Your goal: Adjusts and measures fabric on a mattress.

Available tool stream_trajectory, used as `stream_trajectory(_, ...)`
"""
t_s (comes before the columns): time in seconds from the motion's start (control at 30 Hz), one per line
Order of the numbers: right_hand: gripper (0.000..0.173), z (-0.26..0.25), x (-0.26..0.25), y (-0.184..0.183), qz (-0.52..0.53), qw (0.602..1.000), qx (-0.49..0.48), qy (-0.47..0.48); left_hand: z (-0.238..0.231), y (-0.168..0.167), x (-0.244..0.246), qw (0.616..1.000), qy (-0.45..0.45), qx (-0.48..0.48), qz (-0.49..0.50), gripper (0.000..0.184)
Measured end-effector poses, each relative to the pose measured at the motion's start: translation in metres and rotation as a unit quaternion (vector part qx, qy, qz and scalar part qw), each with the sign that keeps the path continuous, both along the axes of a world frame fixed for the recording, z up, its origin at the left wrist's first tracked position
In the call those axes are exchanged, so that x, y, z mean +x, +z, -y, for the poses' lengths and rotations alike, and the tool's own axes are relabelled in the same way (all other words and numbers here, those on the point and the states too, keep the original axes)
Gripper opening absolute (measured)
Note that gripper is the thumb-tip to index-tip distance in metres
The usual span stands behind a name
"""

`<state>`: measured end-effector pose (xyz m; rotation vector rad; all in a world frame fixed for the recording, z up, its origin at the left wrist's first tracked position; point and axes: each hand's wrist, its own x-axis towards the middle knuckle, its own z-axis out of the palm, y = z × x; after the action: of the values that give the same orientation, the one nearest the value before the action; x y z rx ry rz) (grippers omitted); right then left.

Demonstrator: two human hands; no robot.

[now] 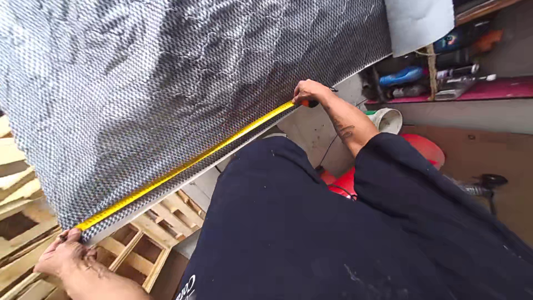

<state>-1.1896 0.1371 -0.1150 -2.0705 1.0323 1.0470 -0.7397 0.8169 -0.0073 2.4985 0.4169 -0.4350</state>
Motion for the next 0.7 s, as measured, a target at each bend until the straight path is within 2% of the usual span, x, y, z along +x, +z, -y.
stream_trajectory(0.4, 0.038, 0.018, -0.012, -0.004, 0.033, 0.999, 0.000, 0.027, 0.036, 0.037, -0.025, 0.994, 0.019, 0.105, 0.002, 0.027)
stream_trajectory(0.53, 0.037, 0.026, -0.015, -0.003, 0.053, 0.998, 0.018, 0.032, 0.048, 0.050, -0.034, 0.988, 0.015, 0.150, -0.024, 0.041)
stream_trajectory(0.7, 0.038, 0.028, -0.017, -0.012, 0.048, 0.997, 0.032, 0.053, 0.064, 0.064, -0.052, 0.982, 0.035, 0.181, -0.041, 0.035)
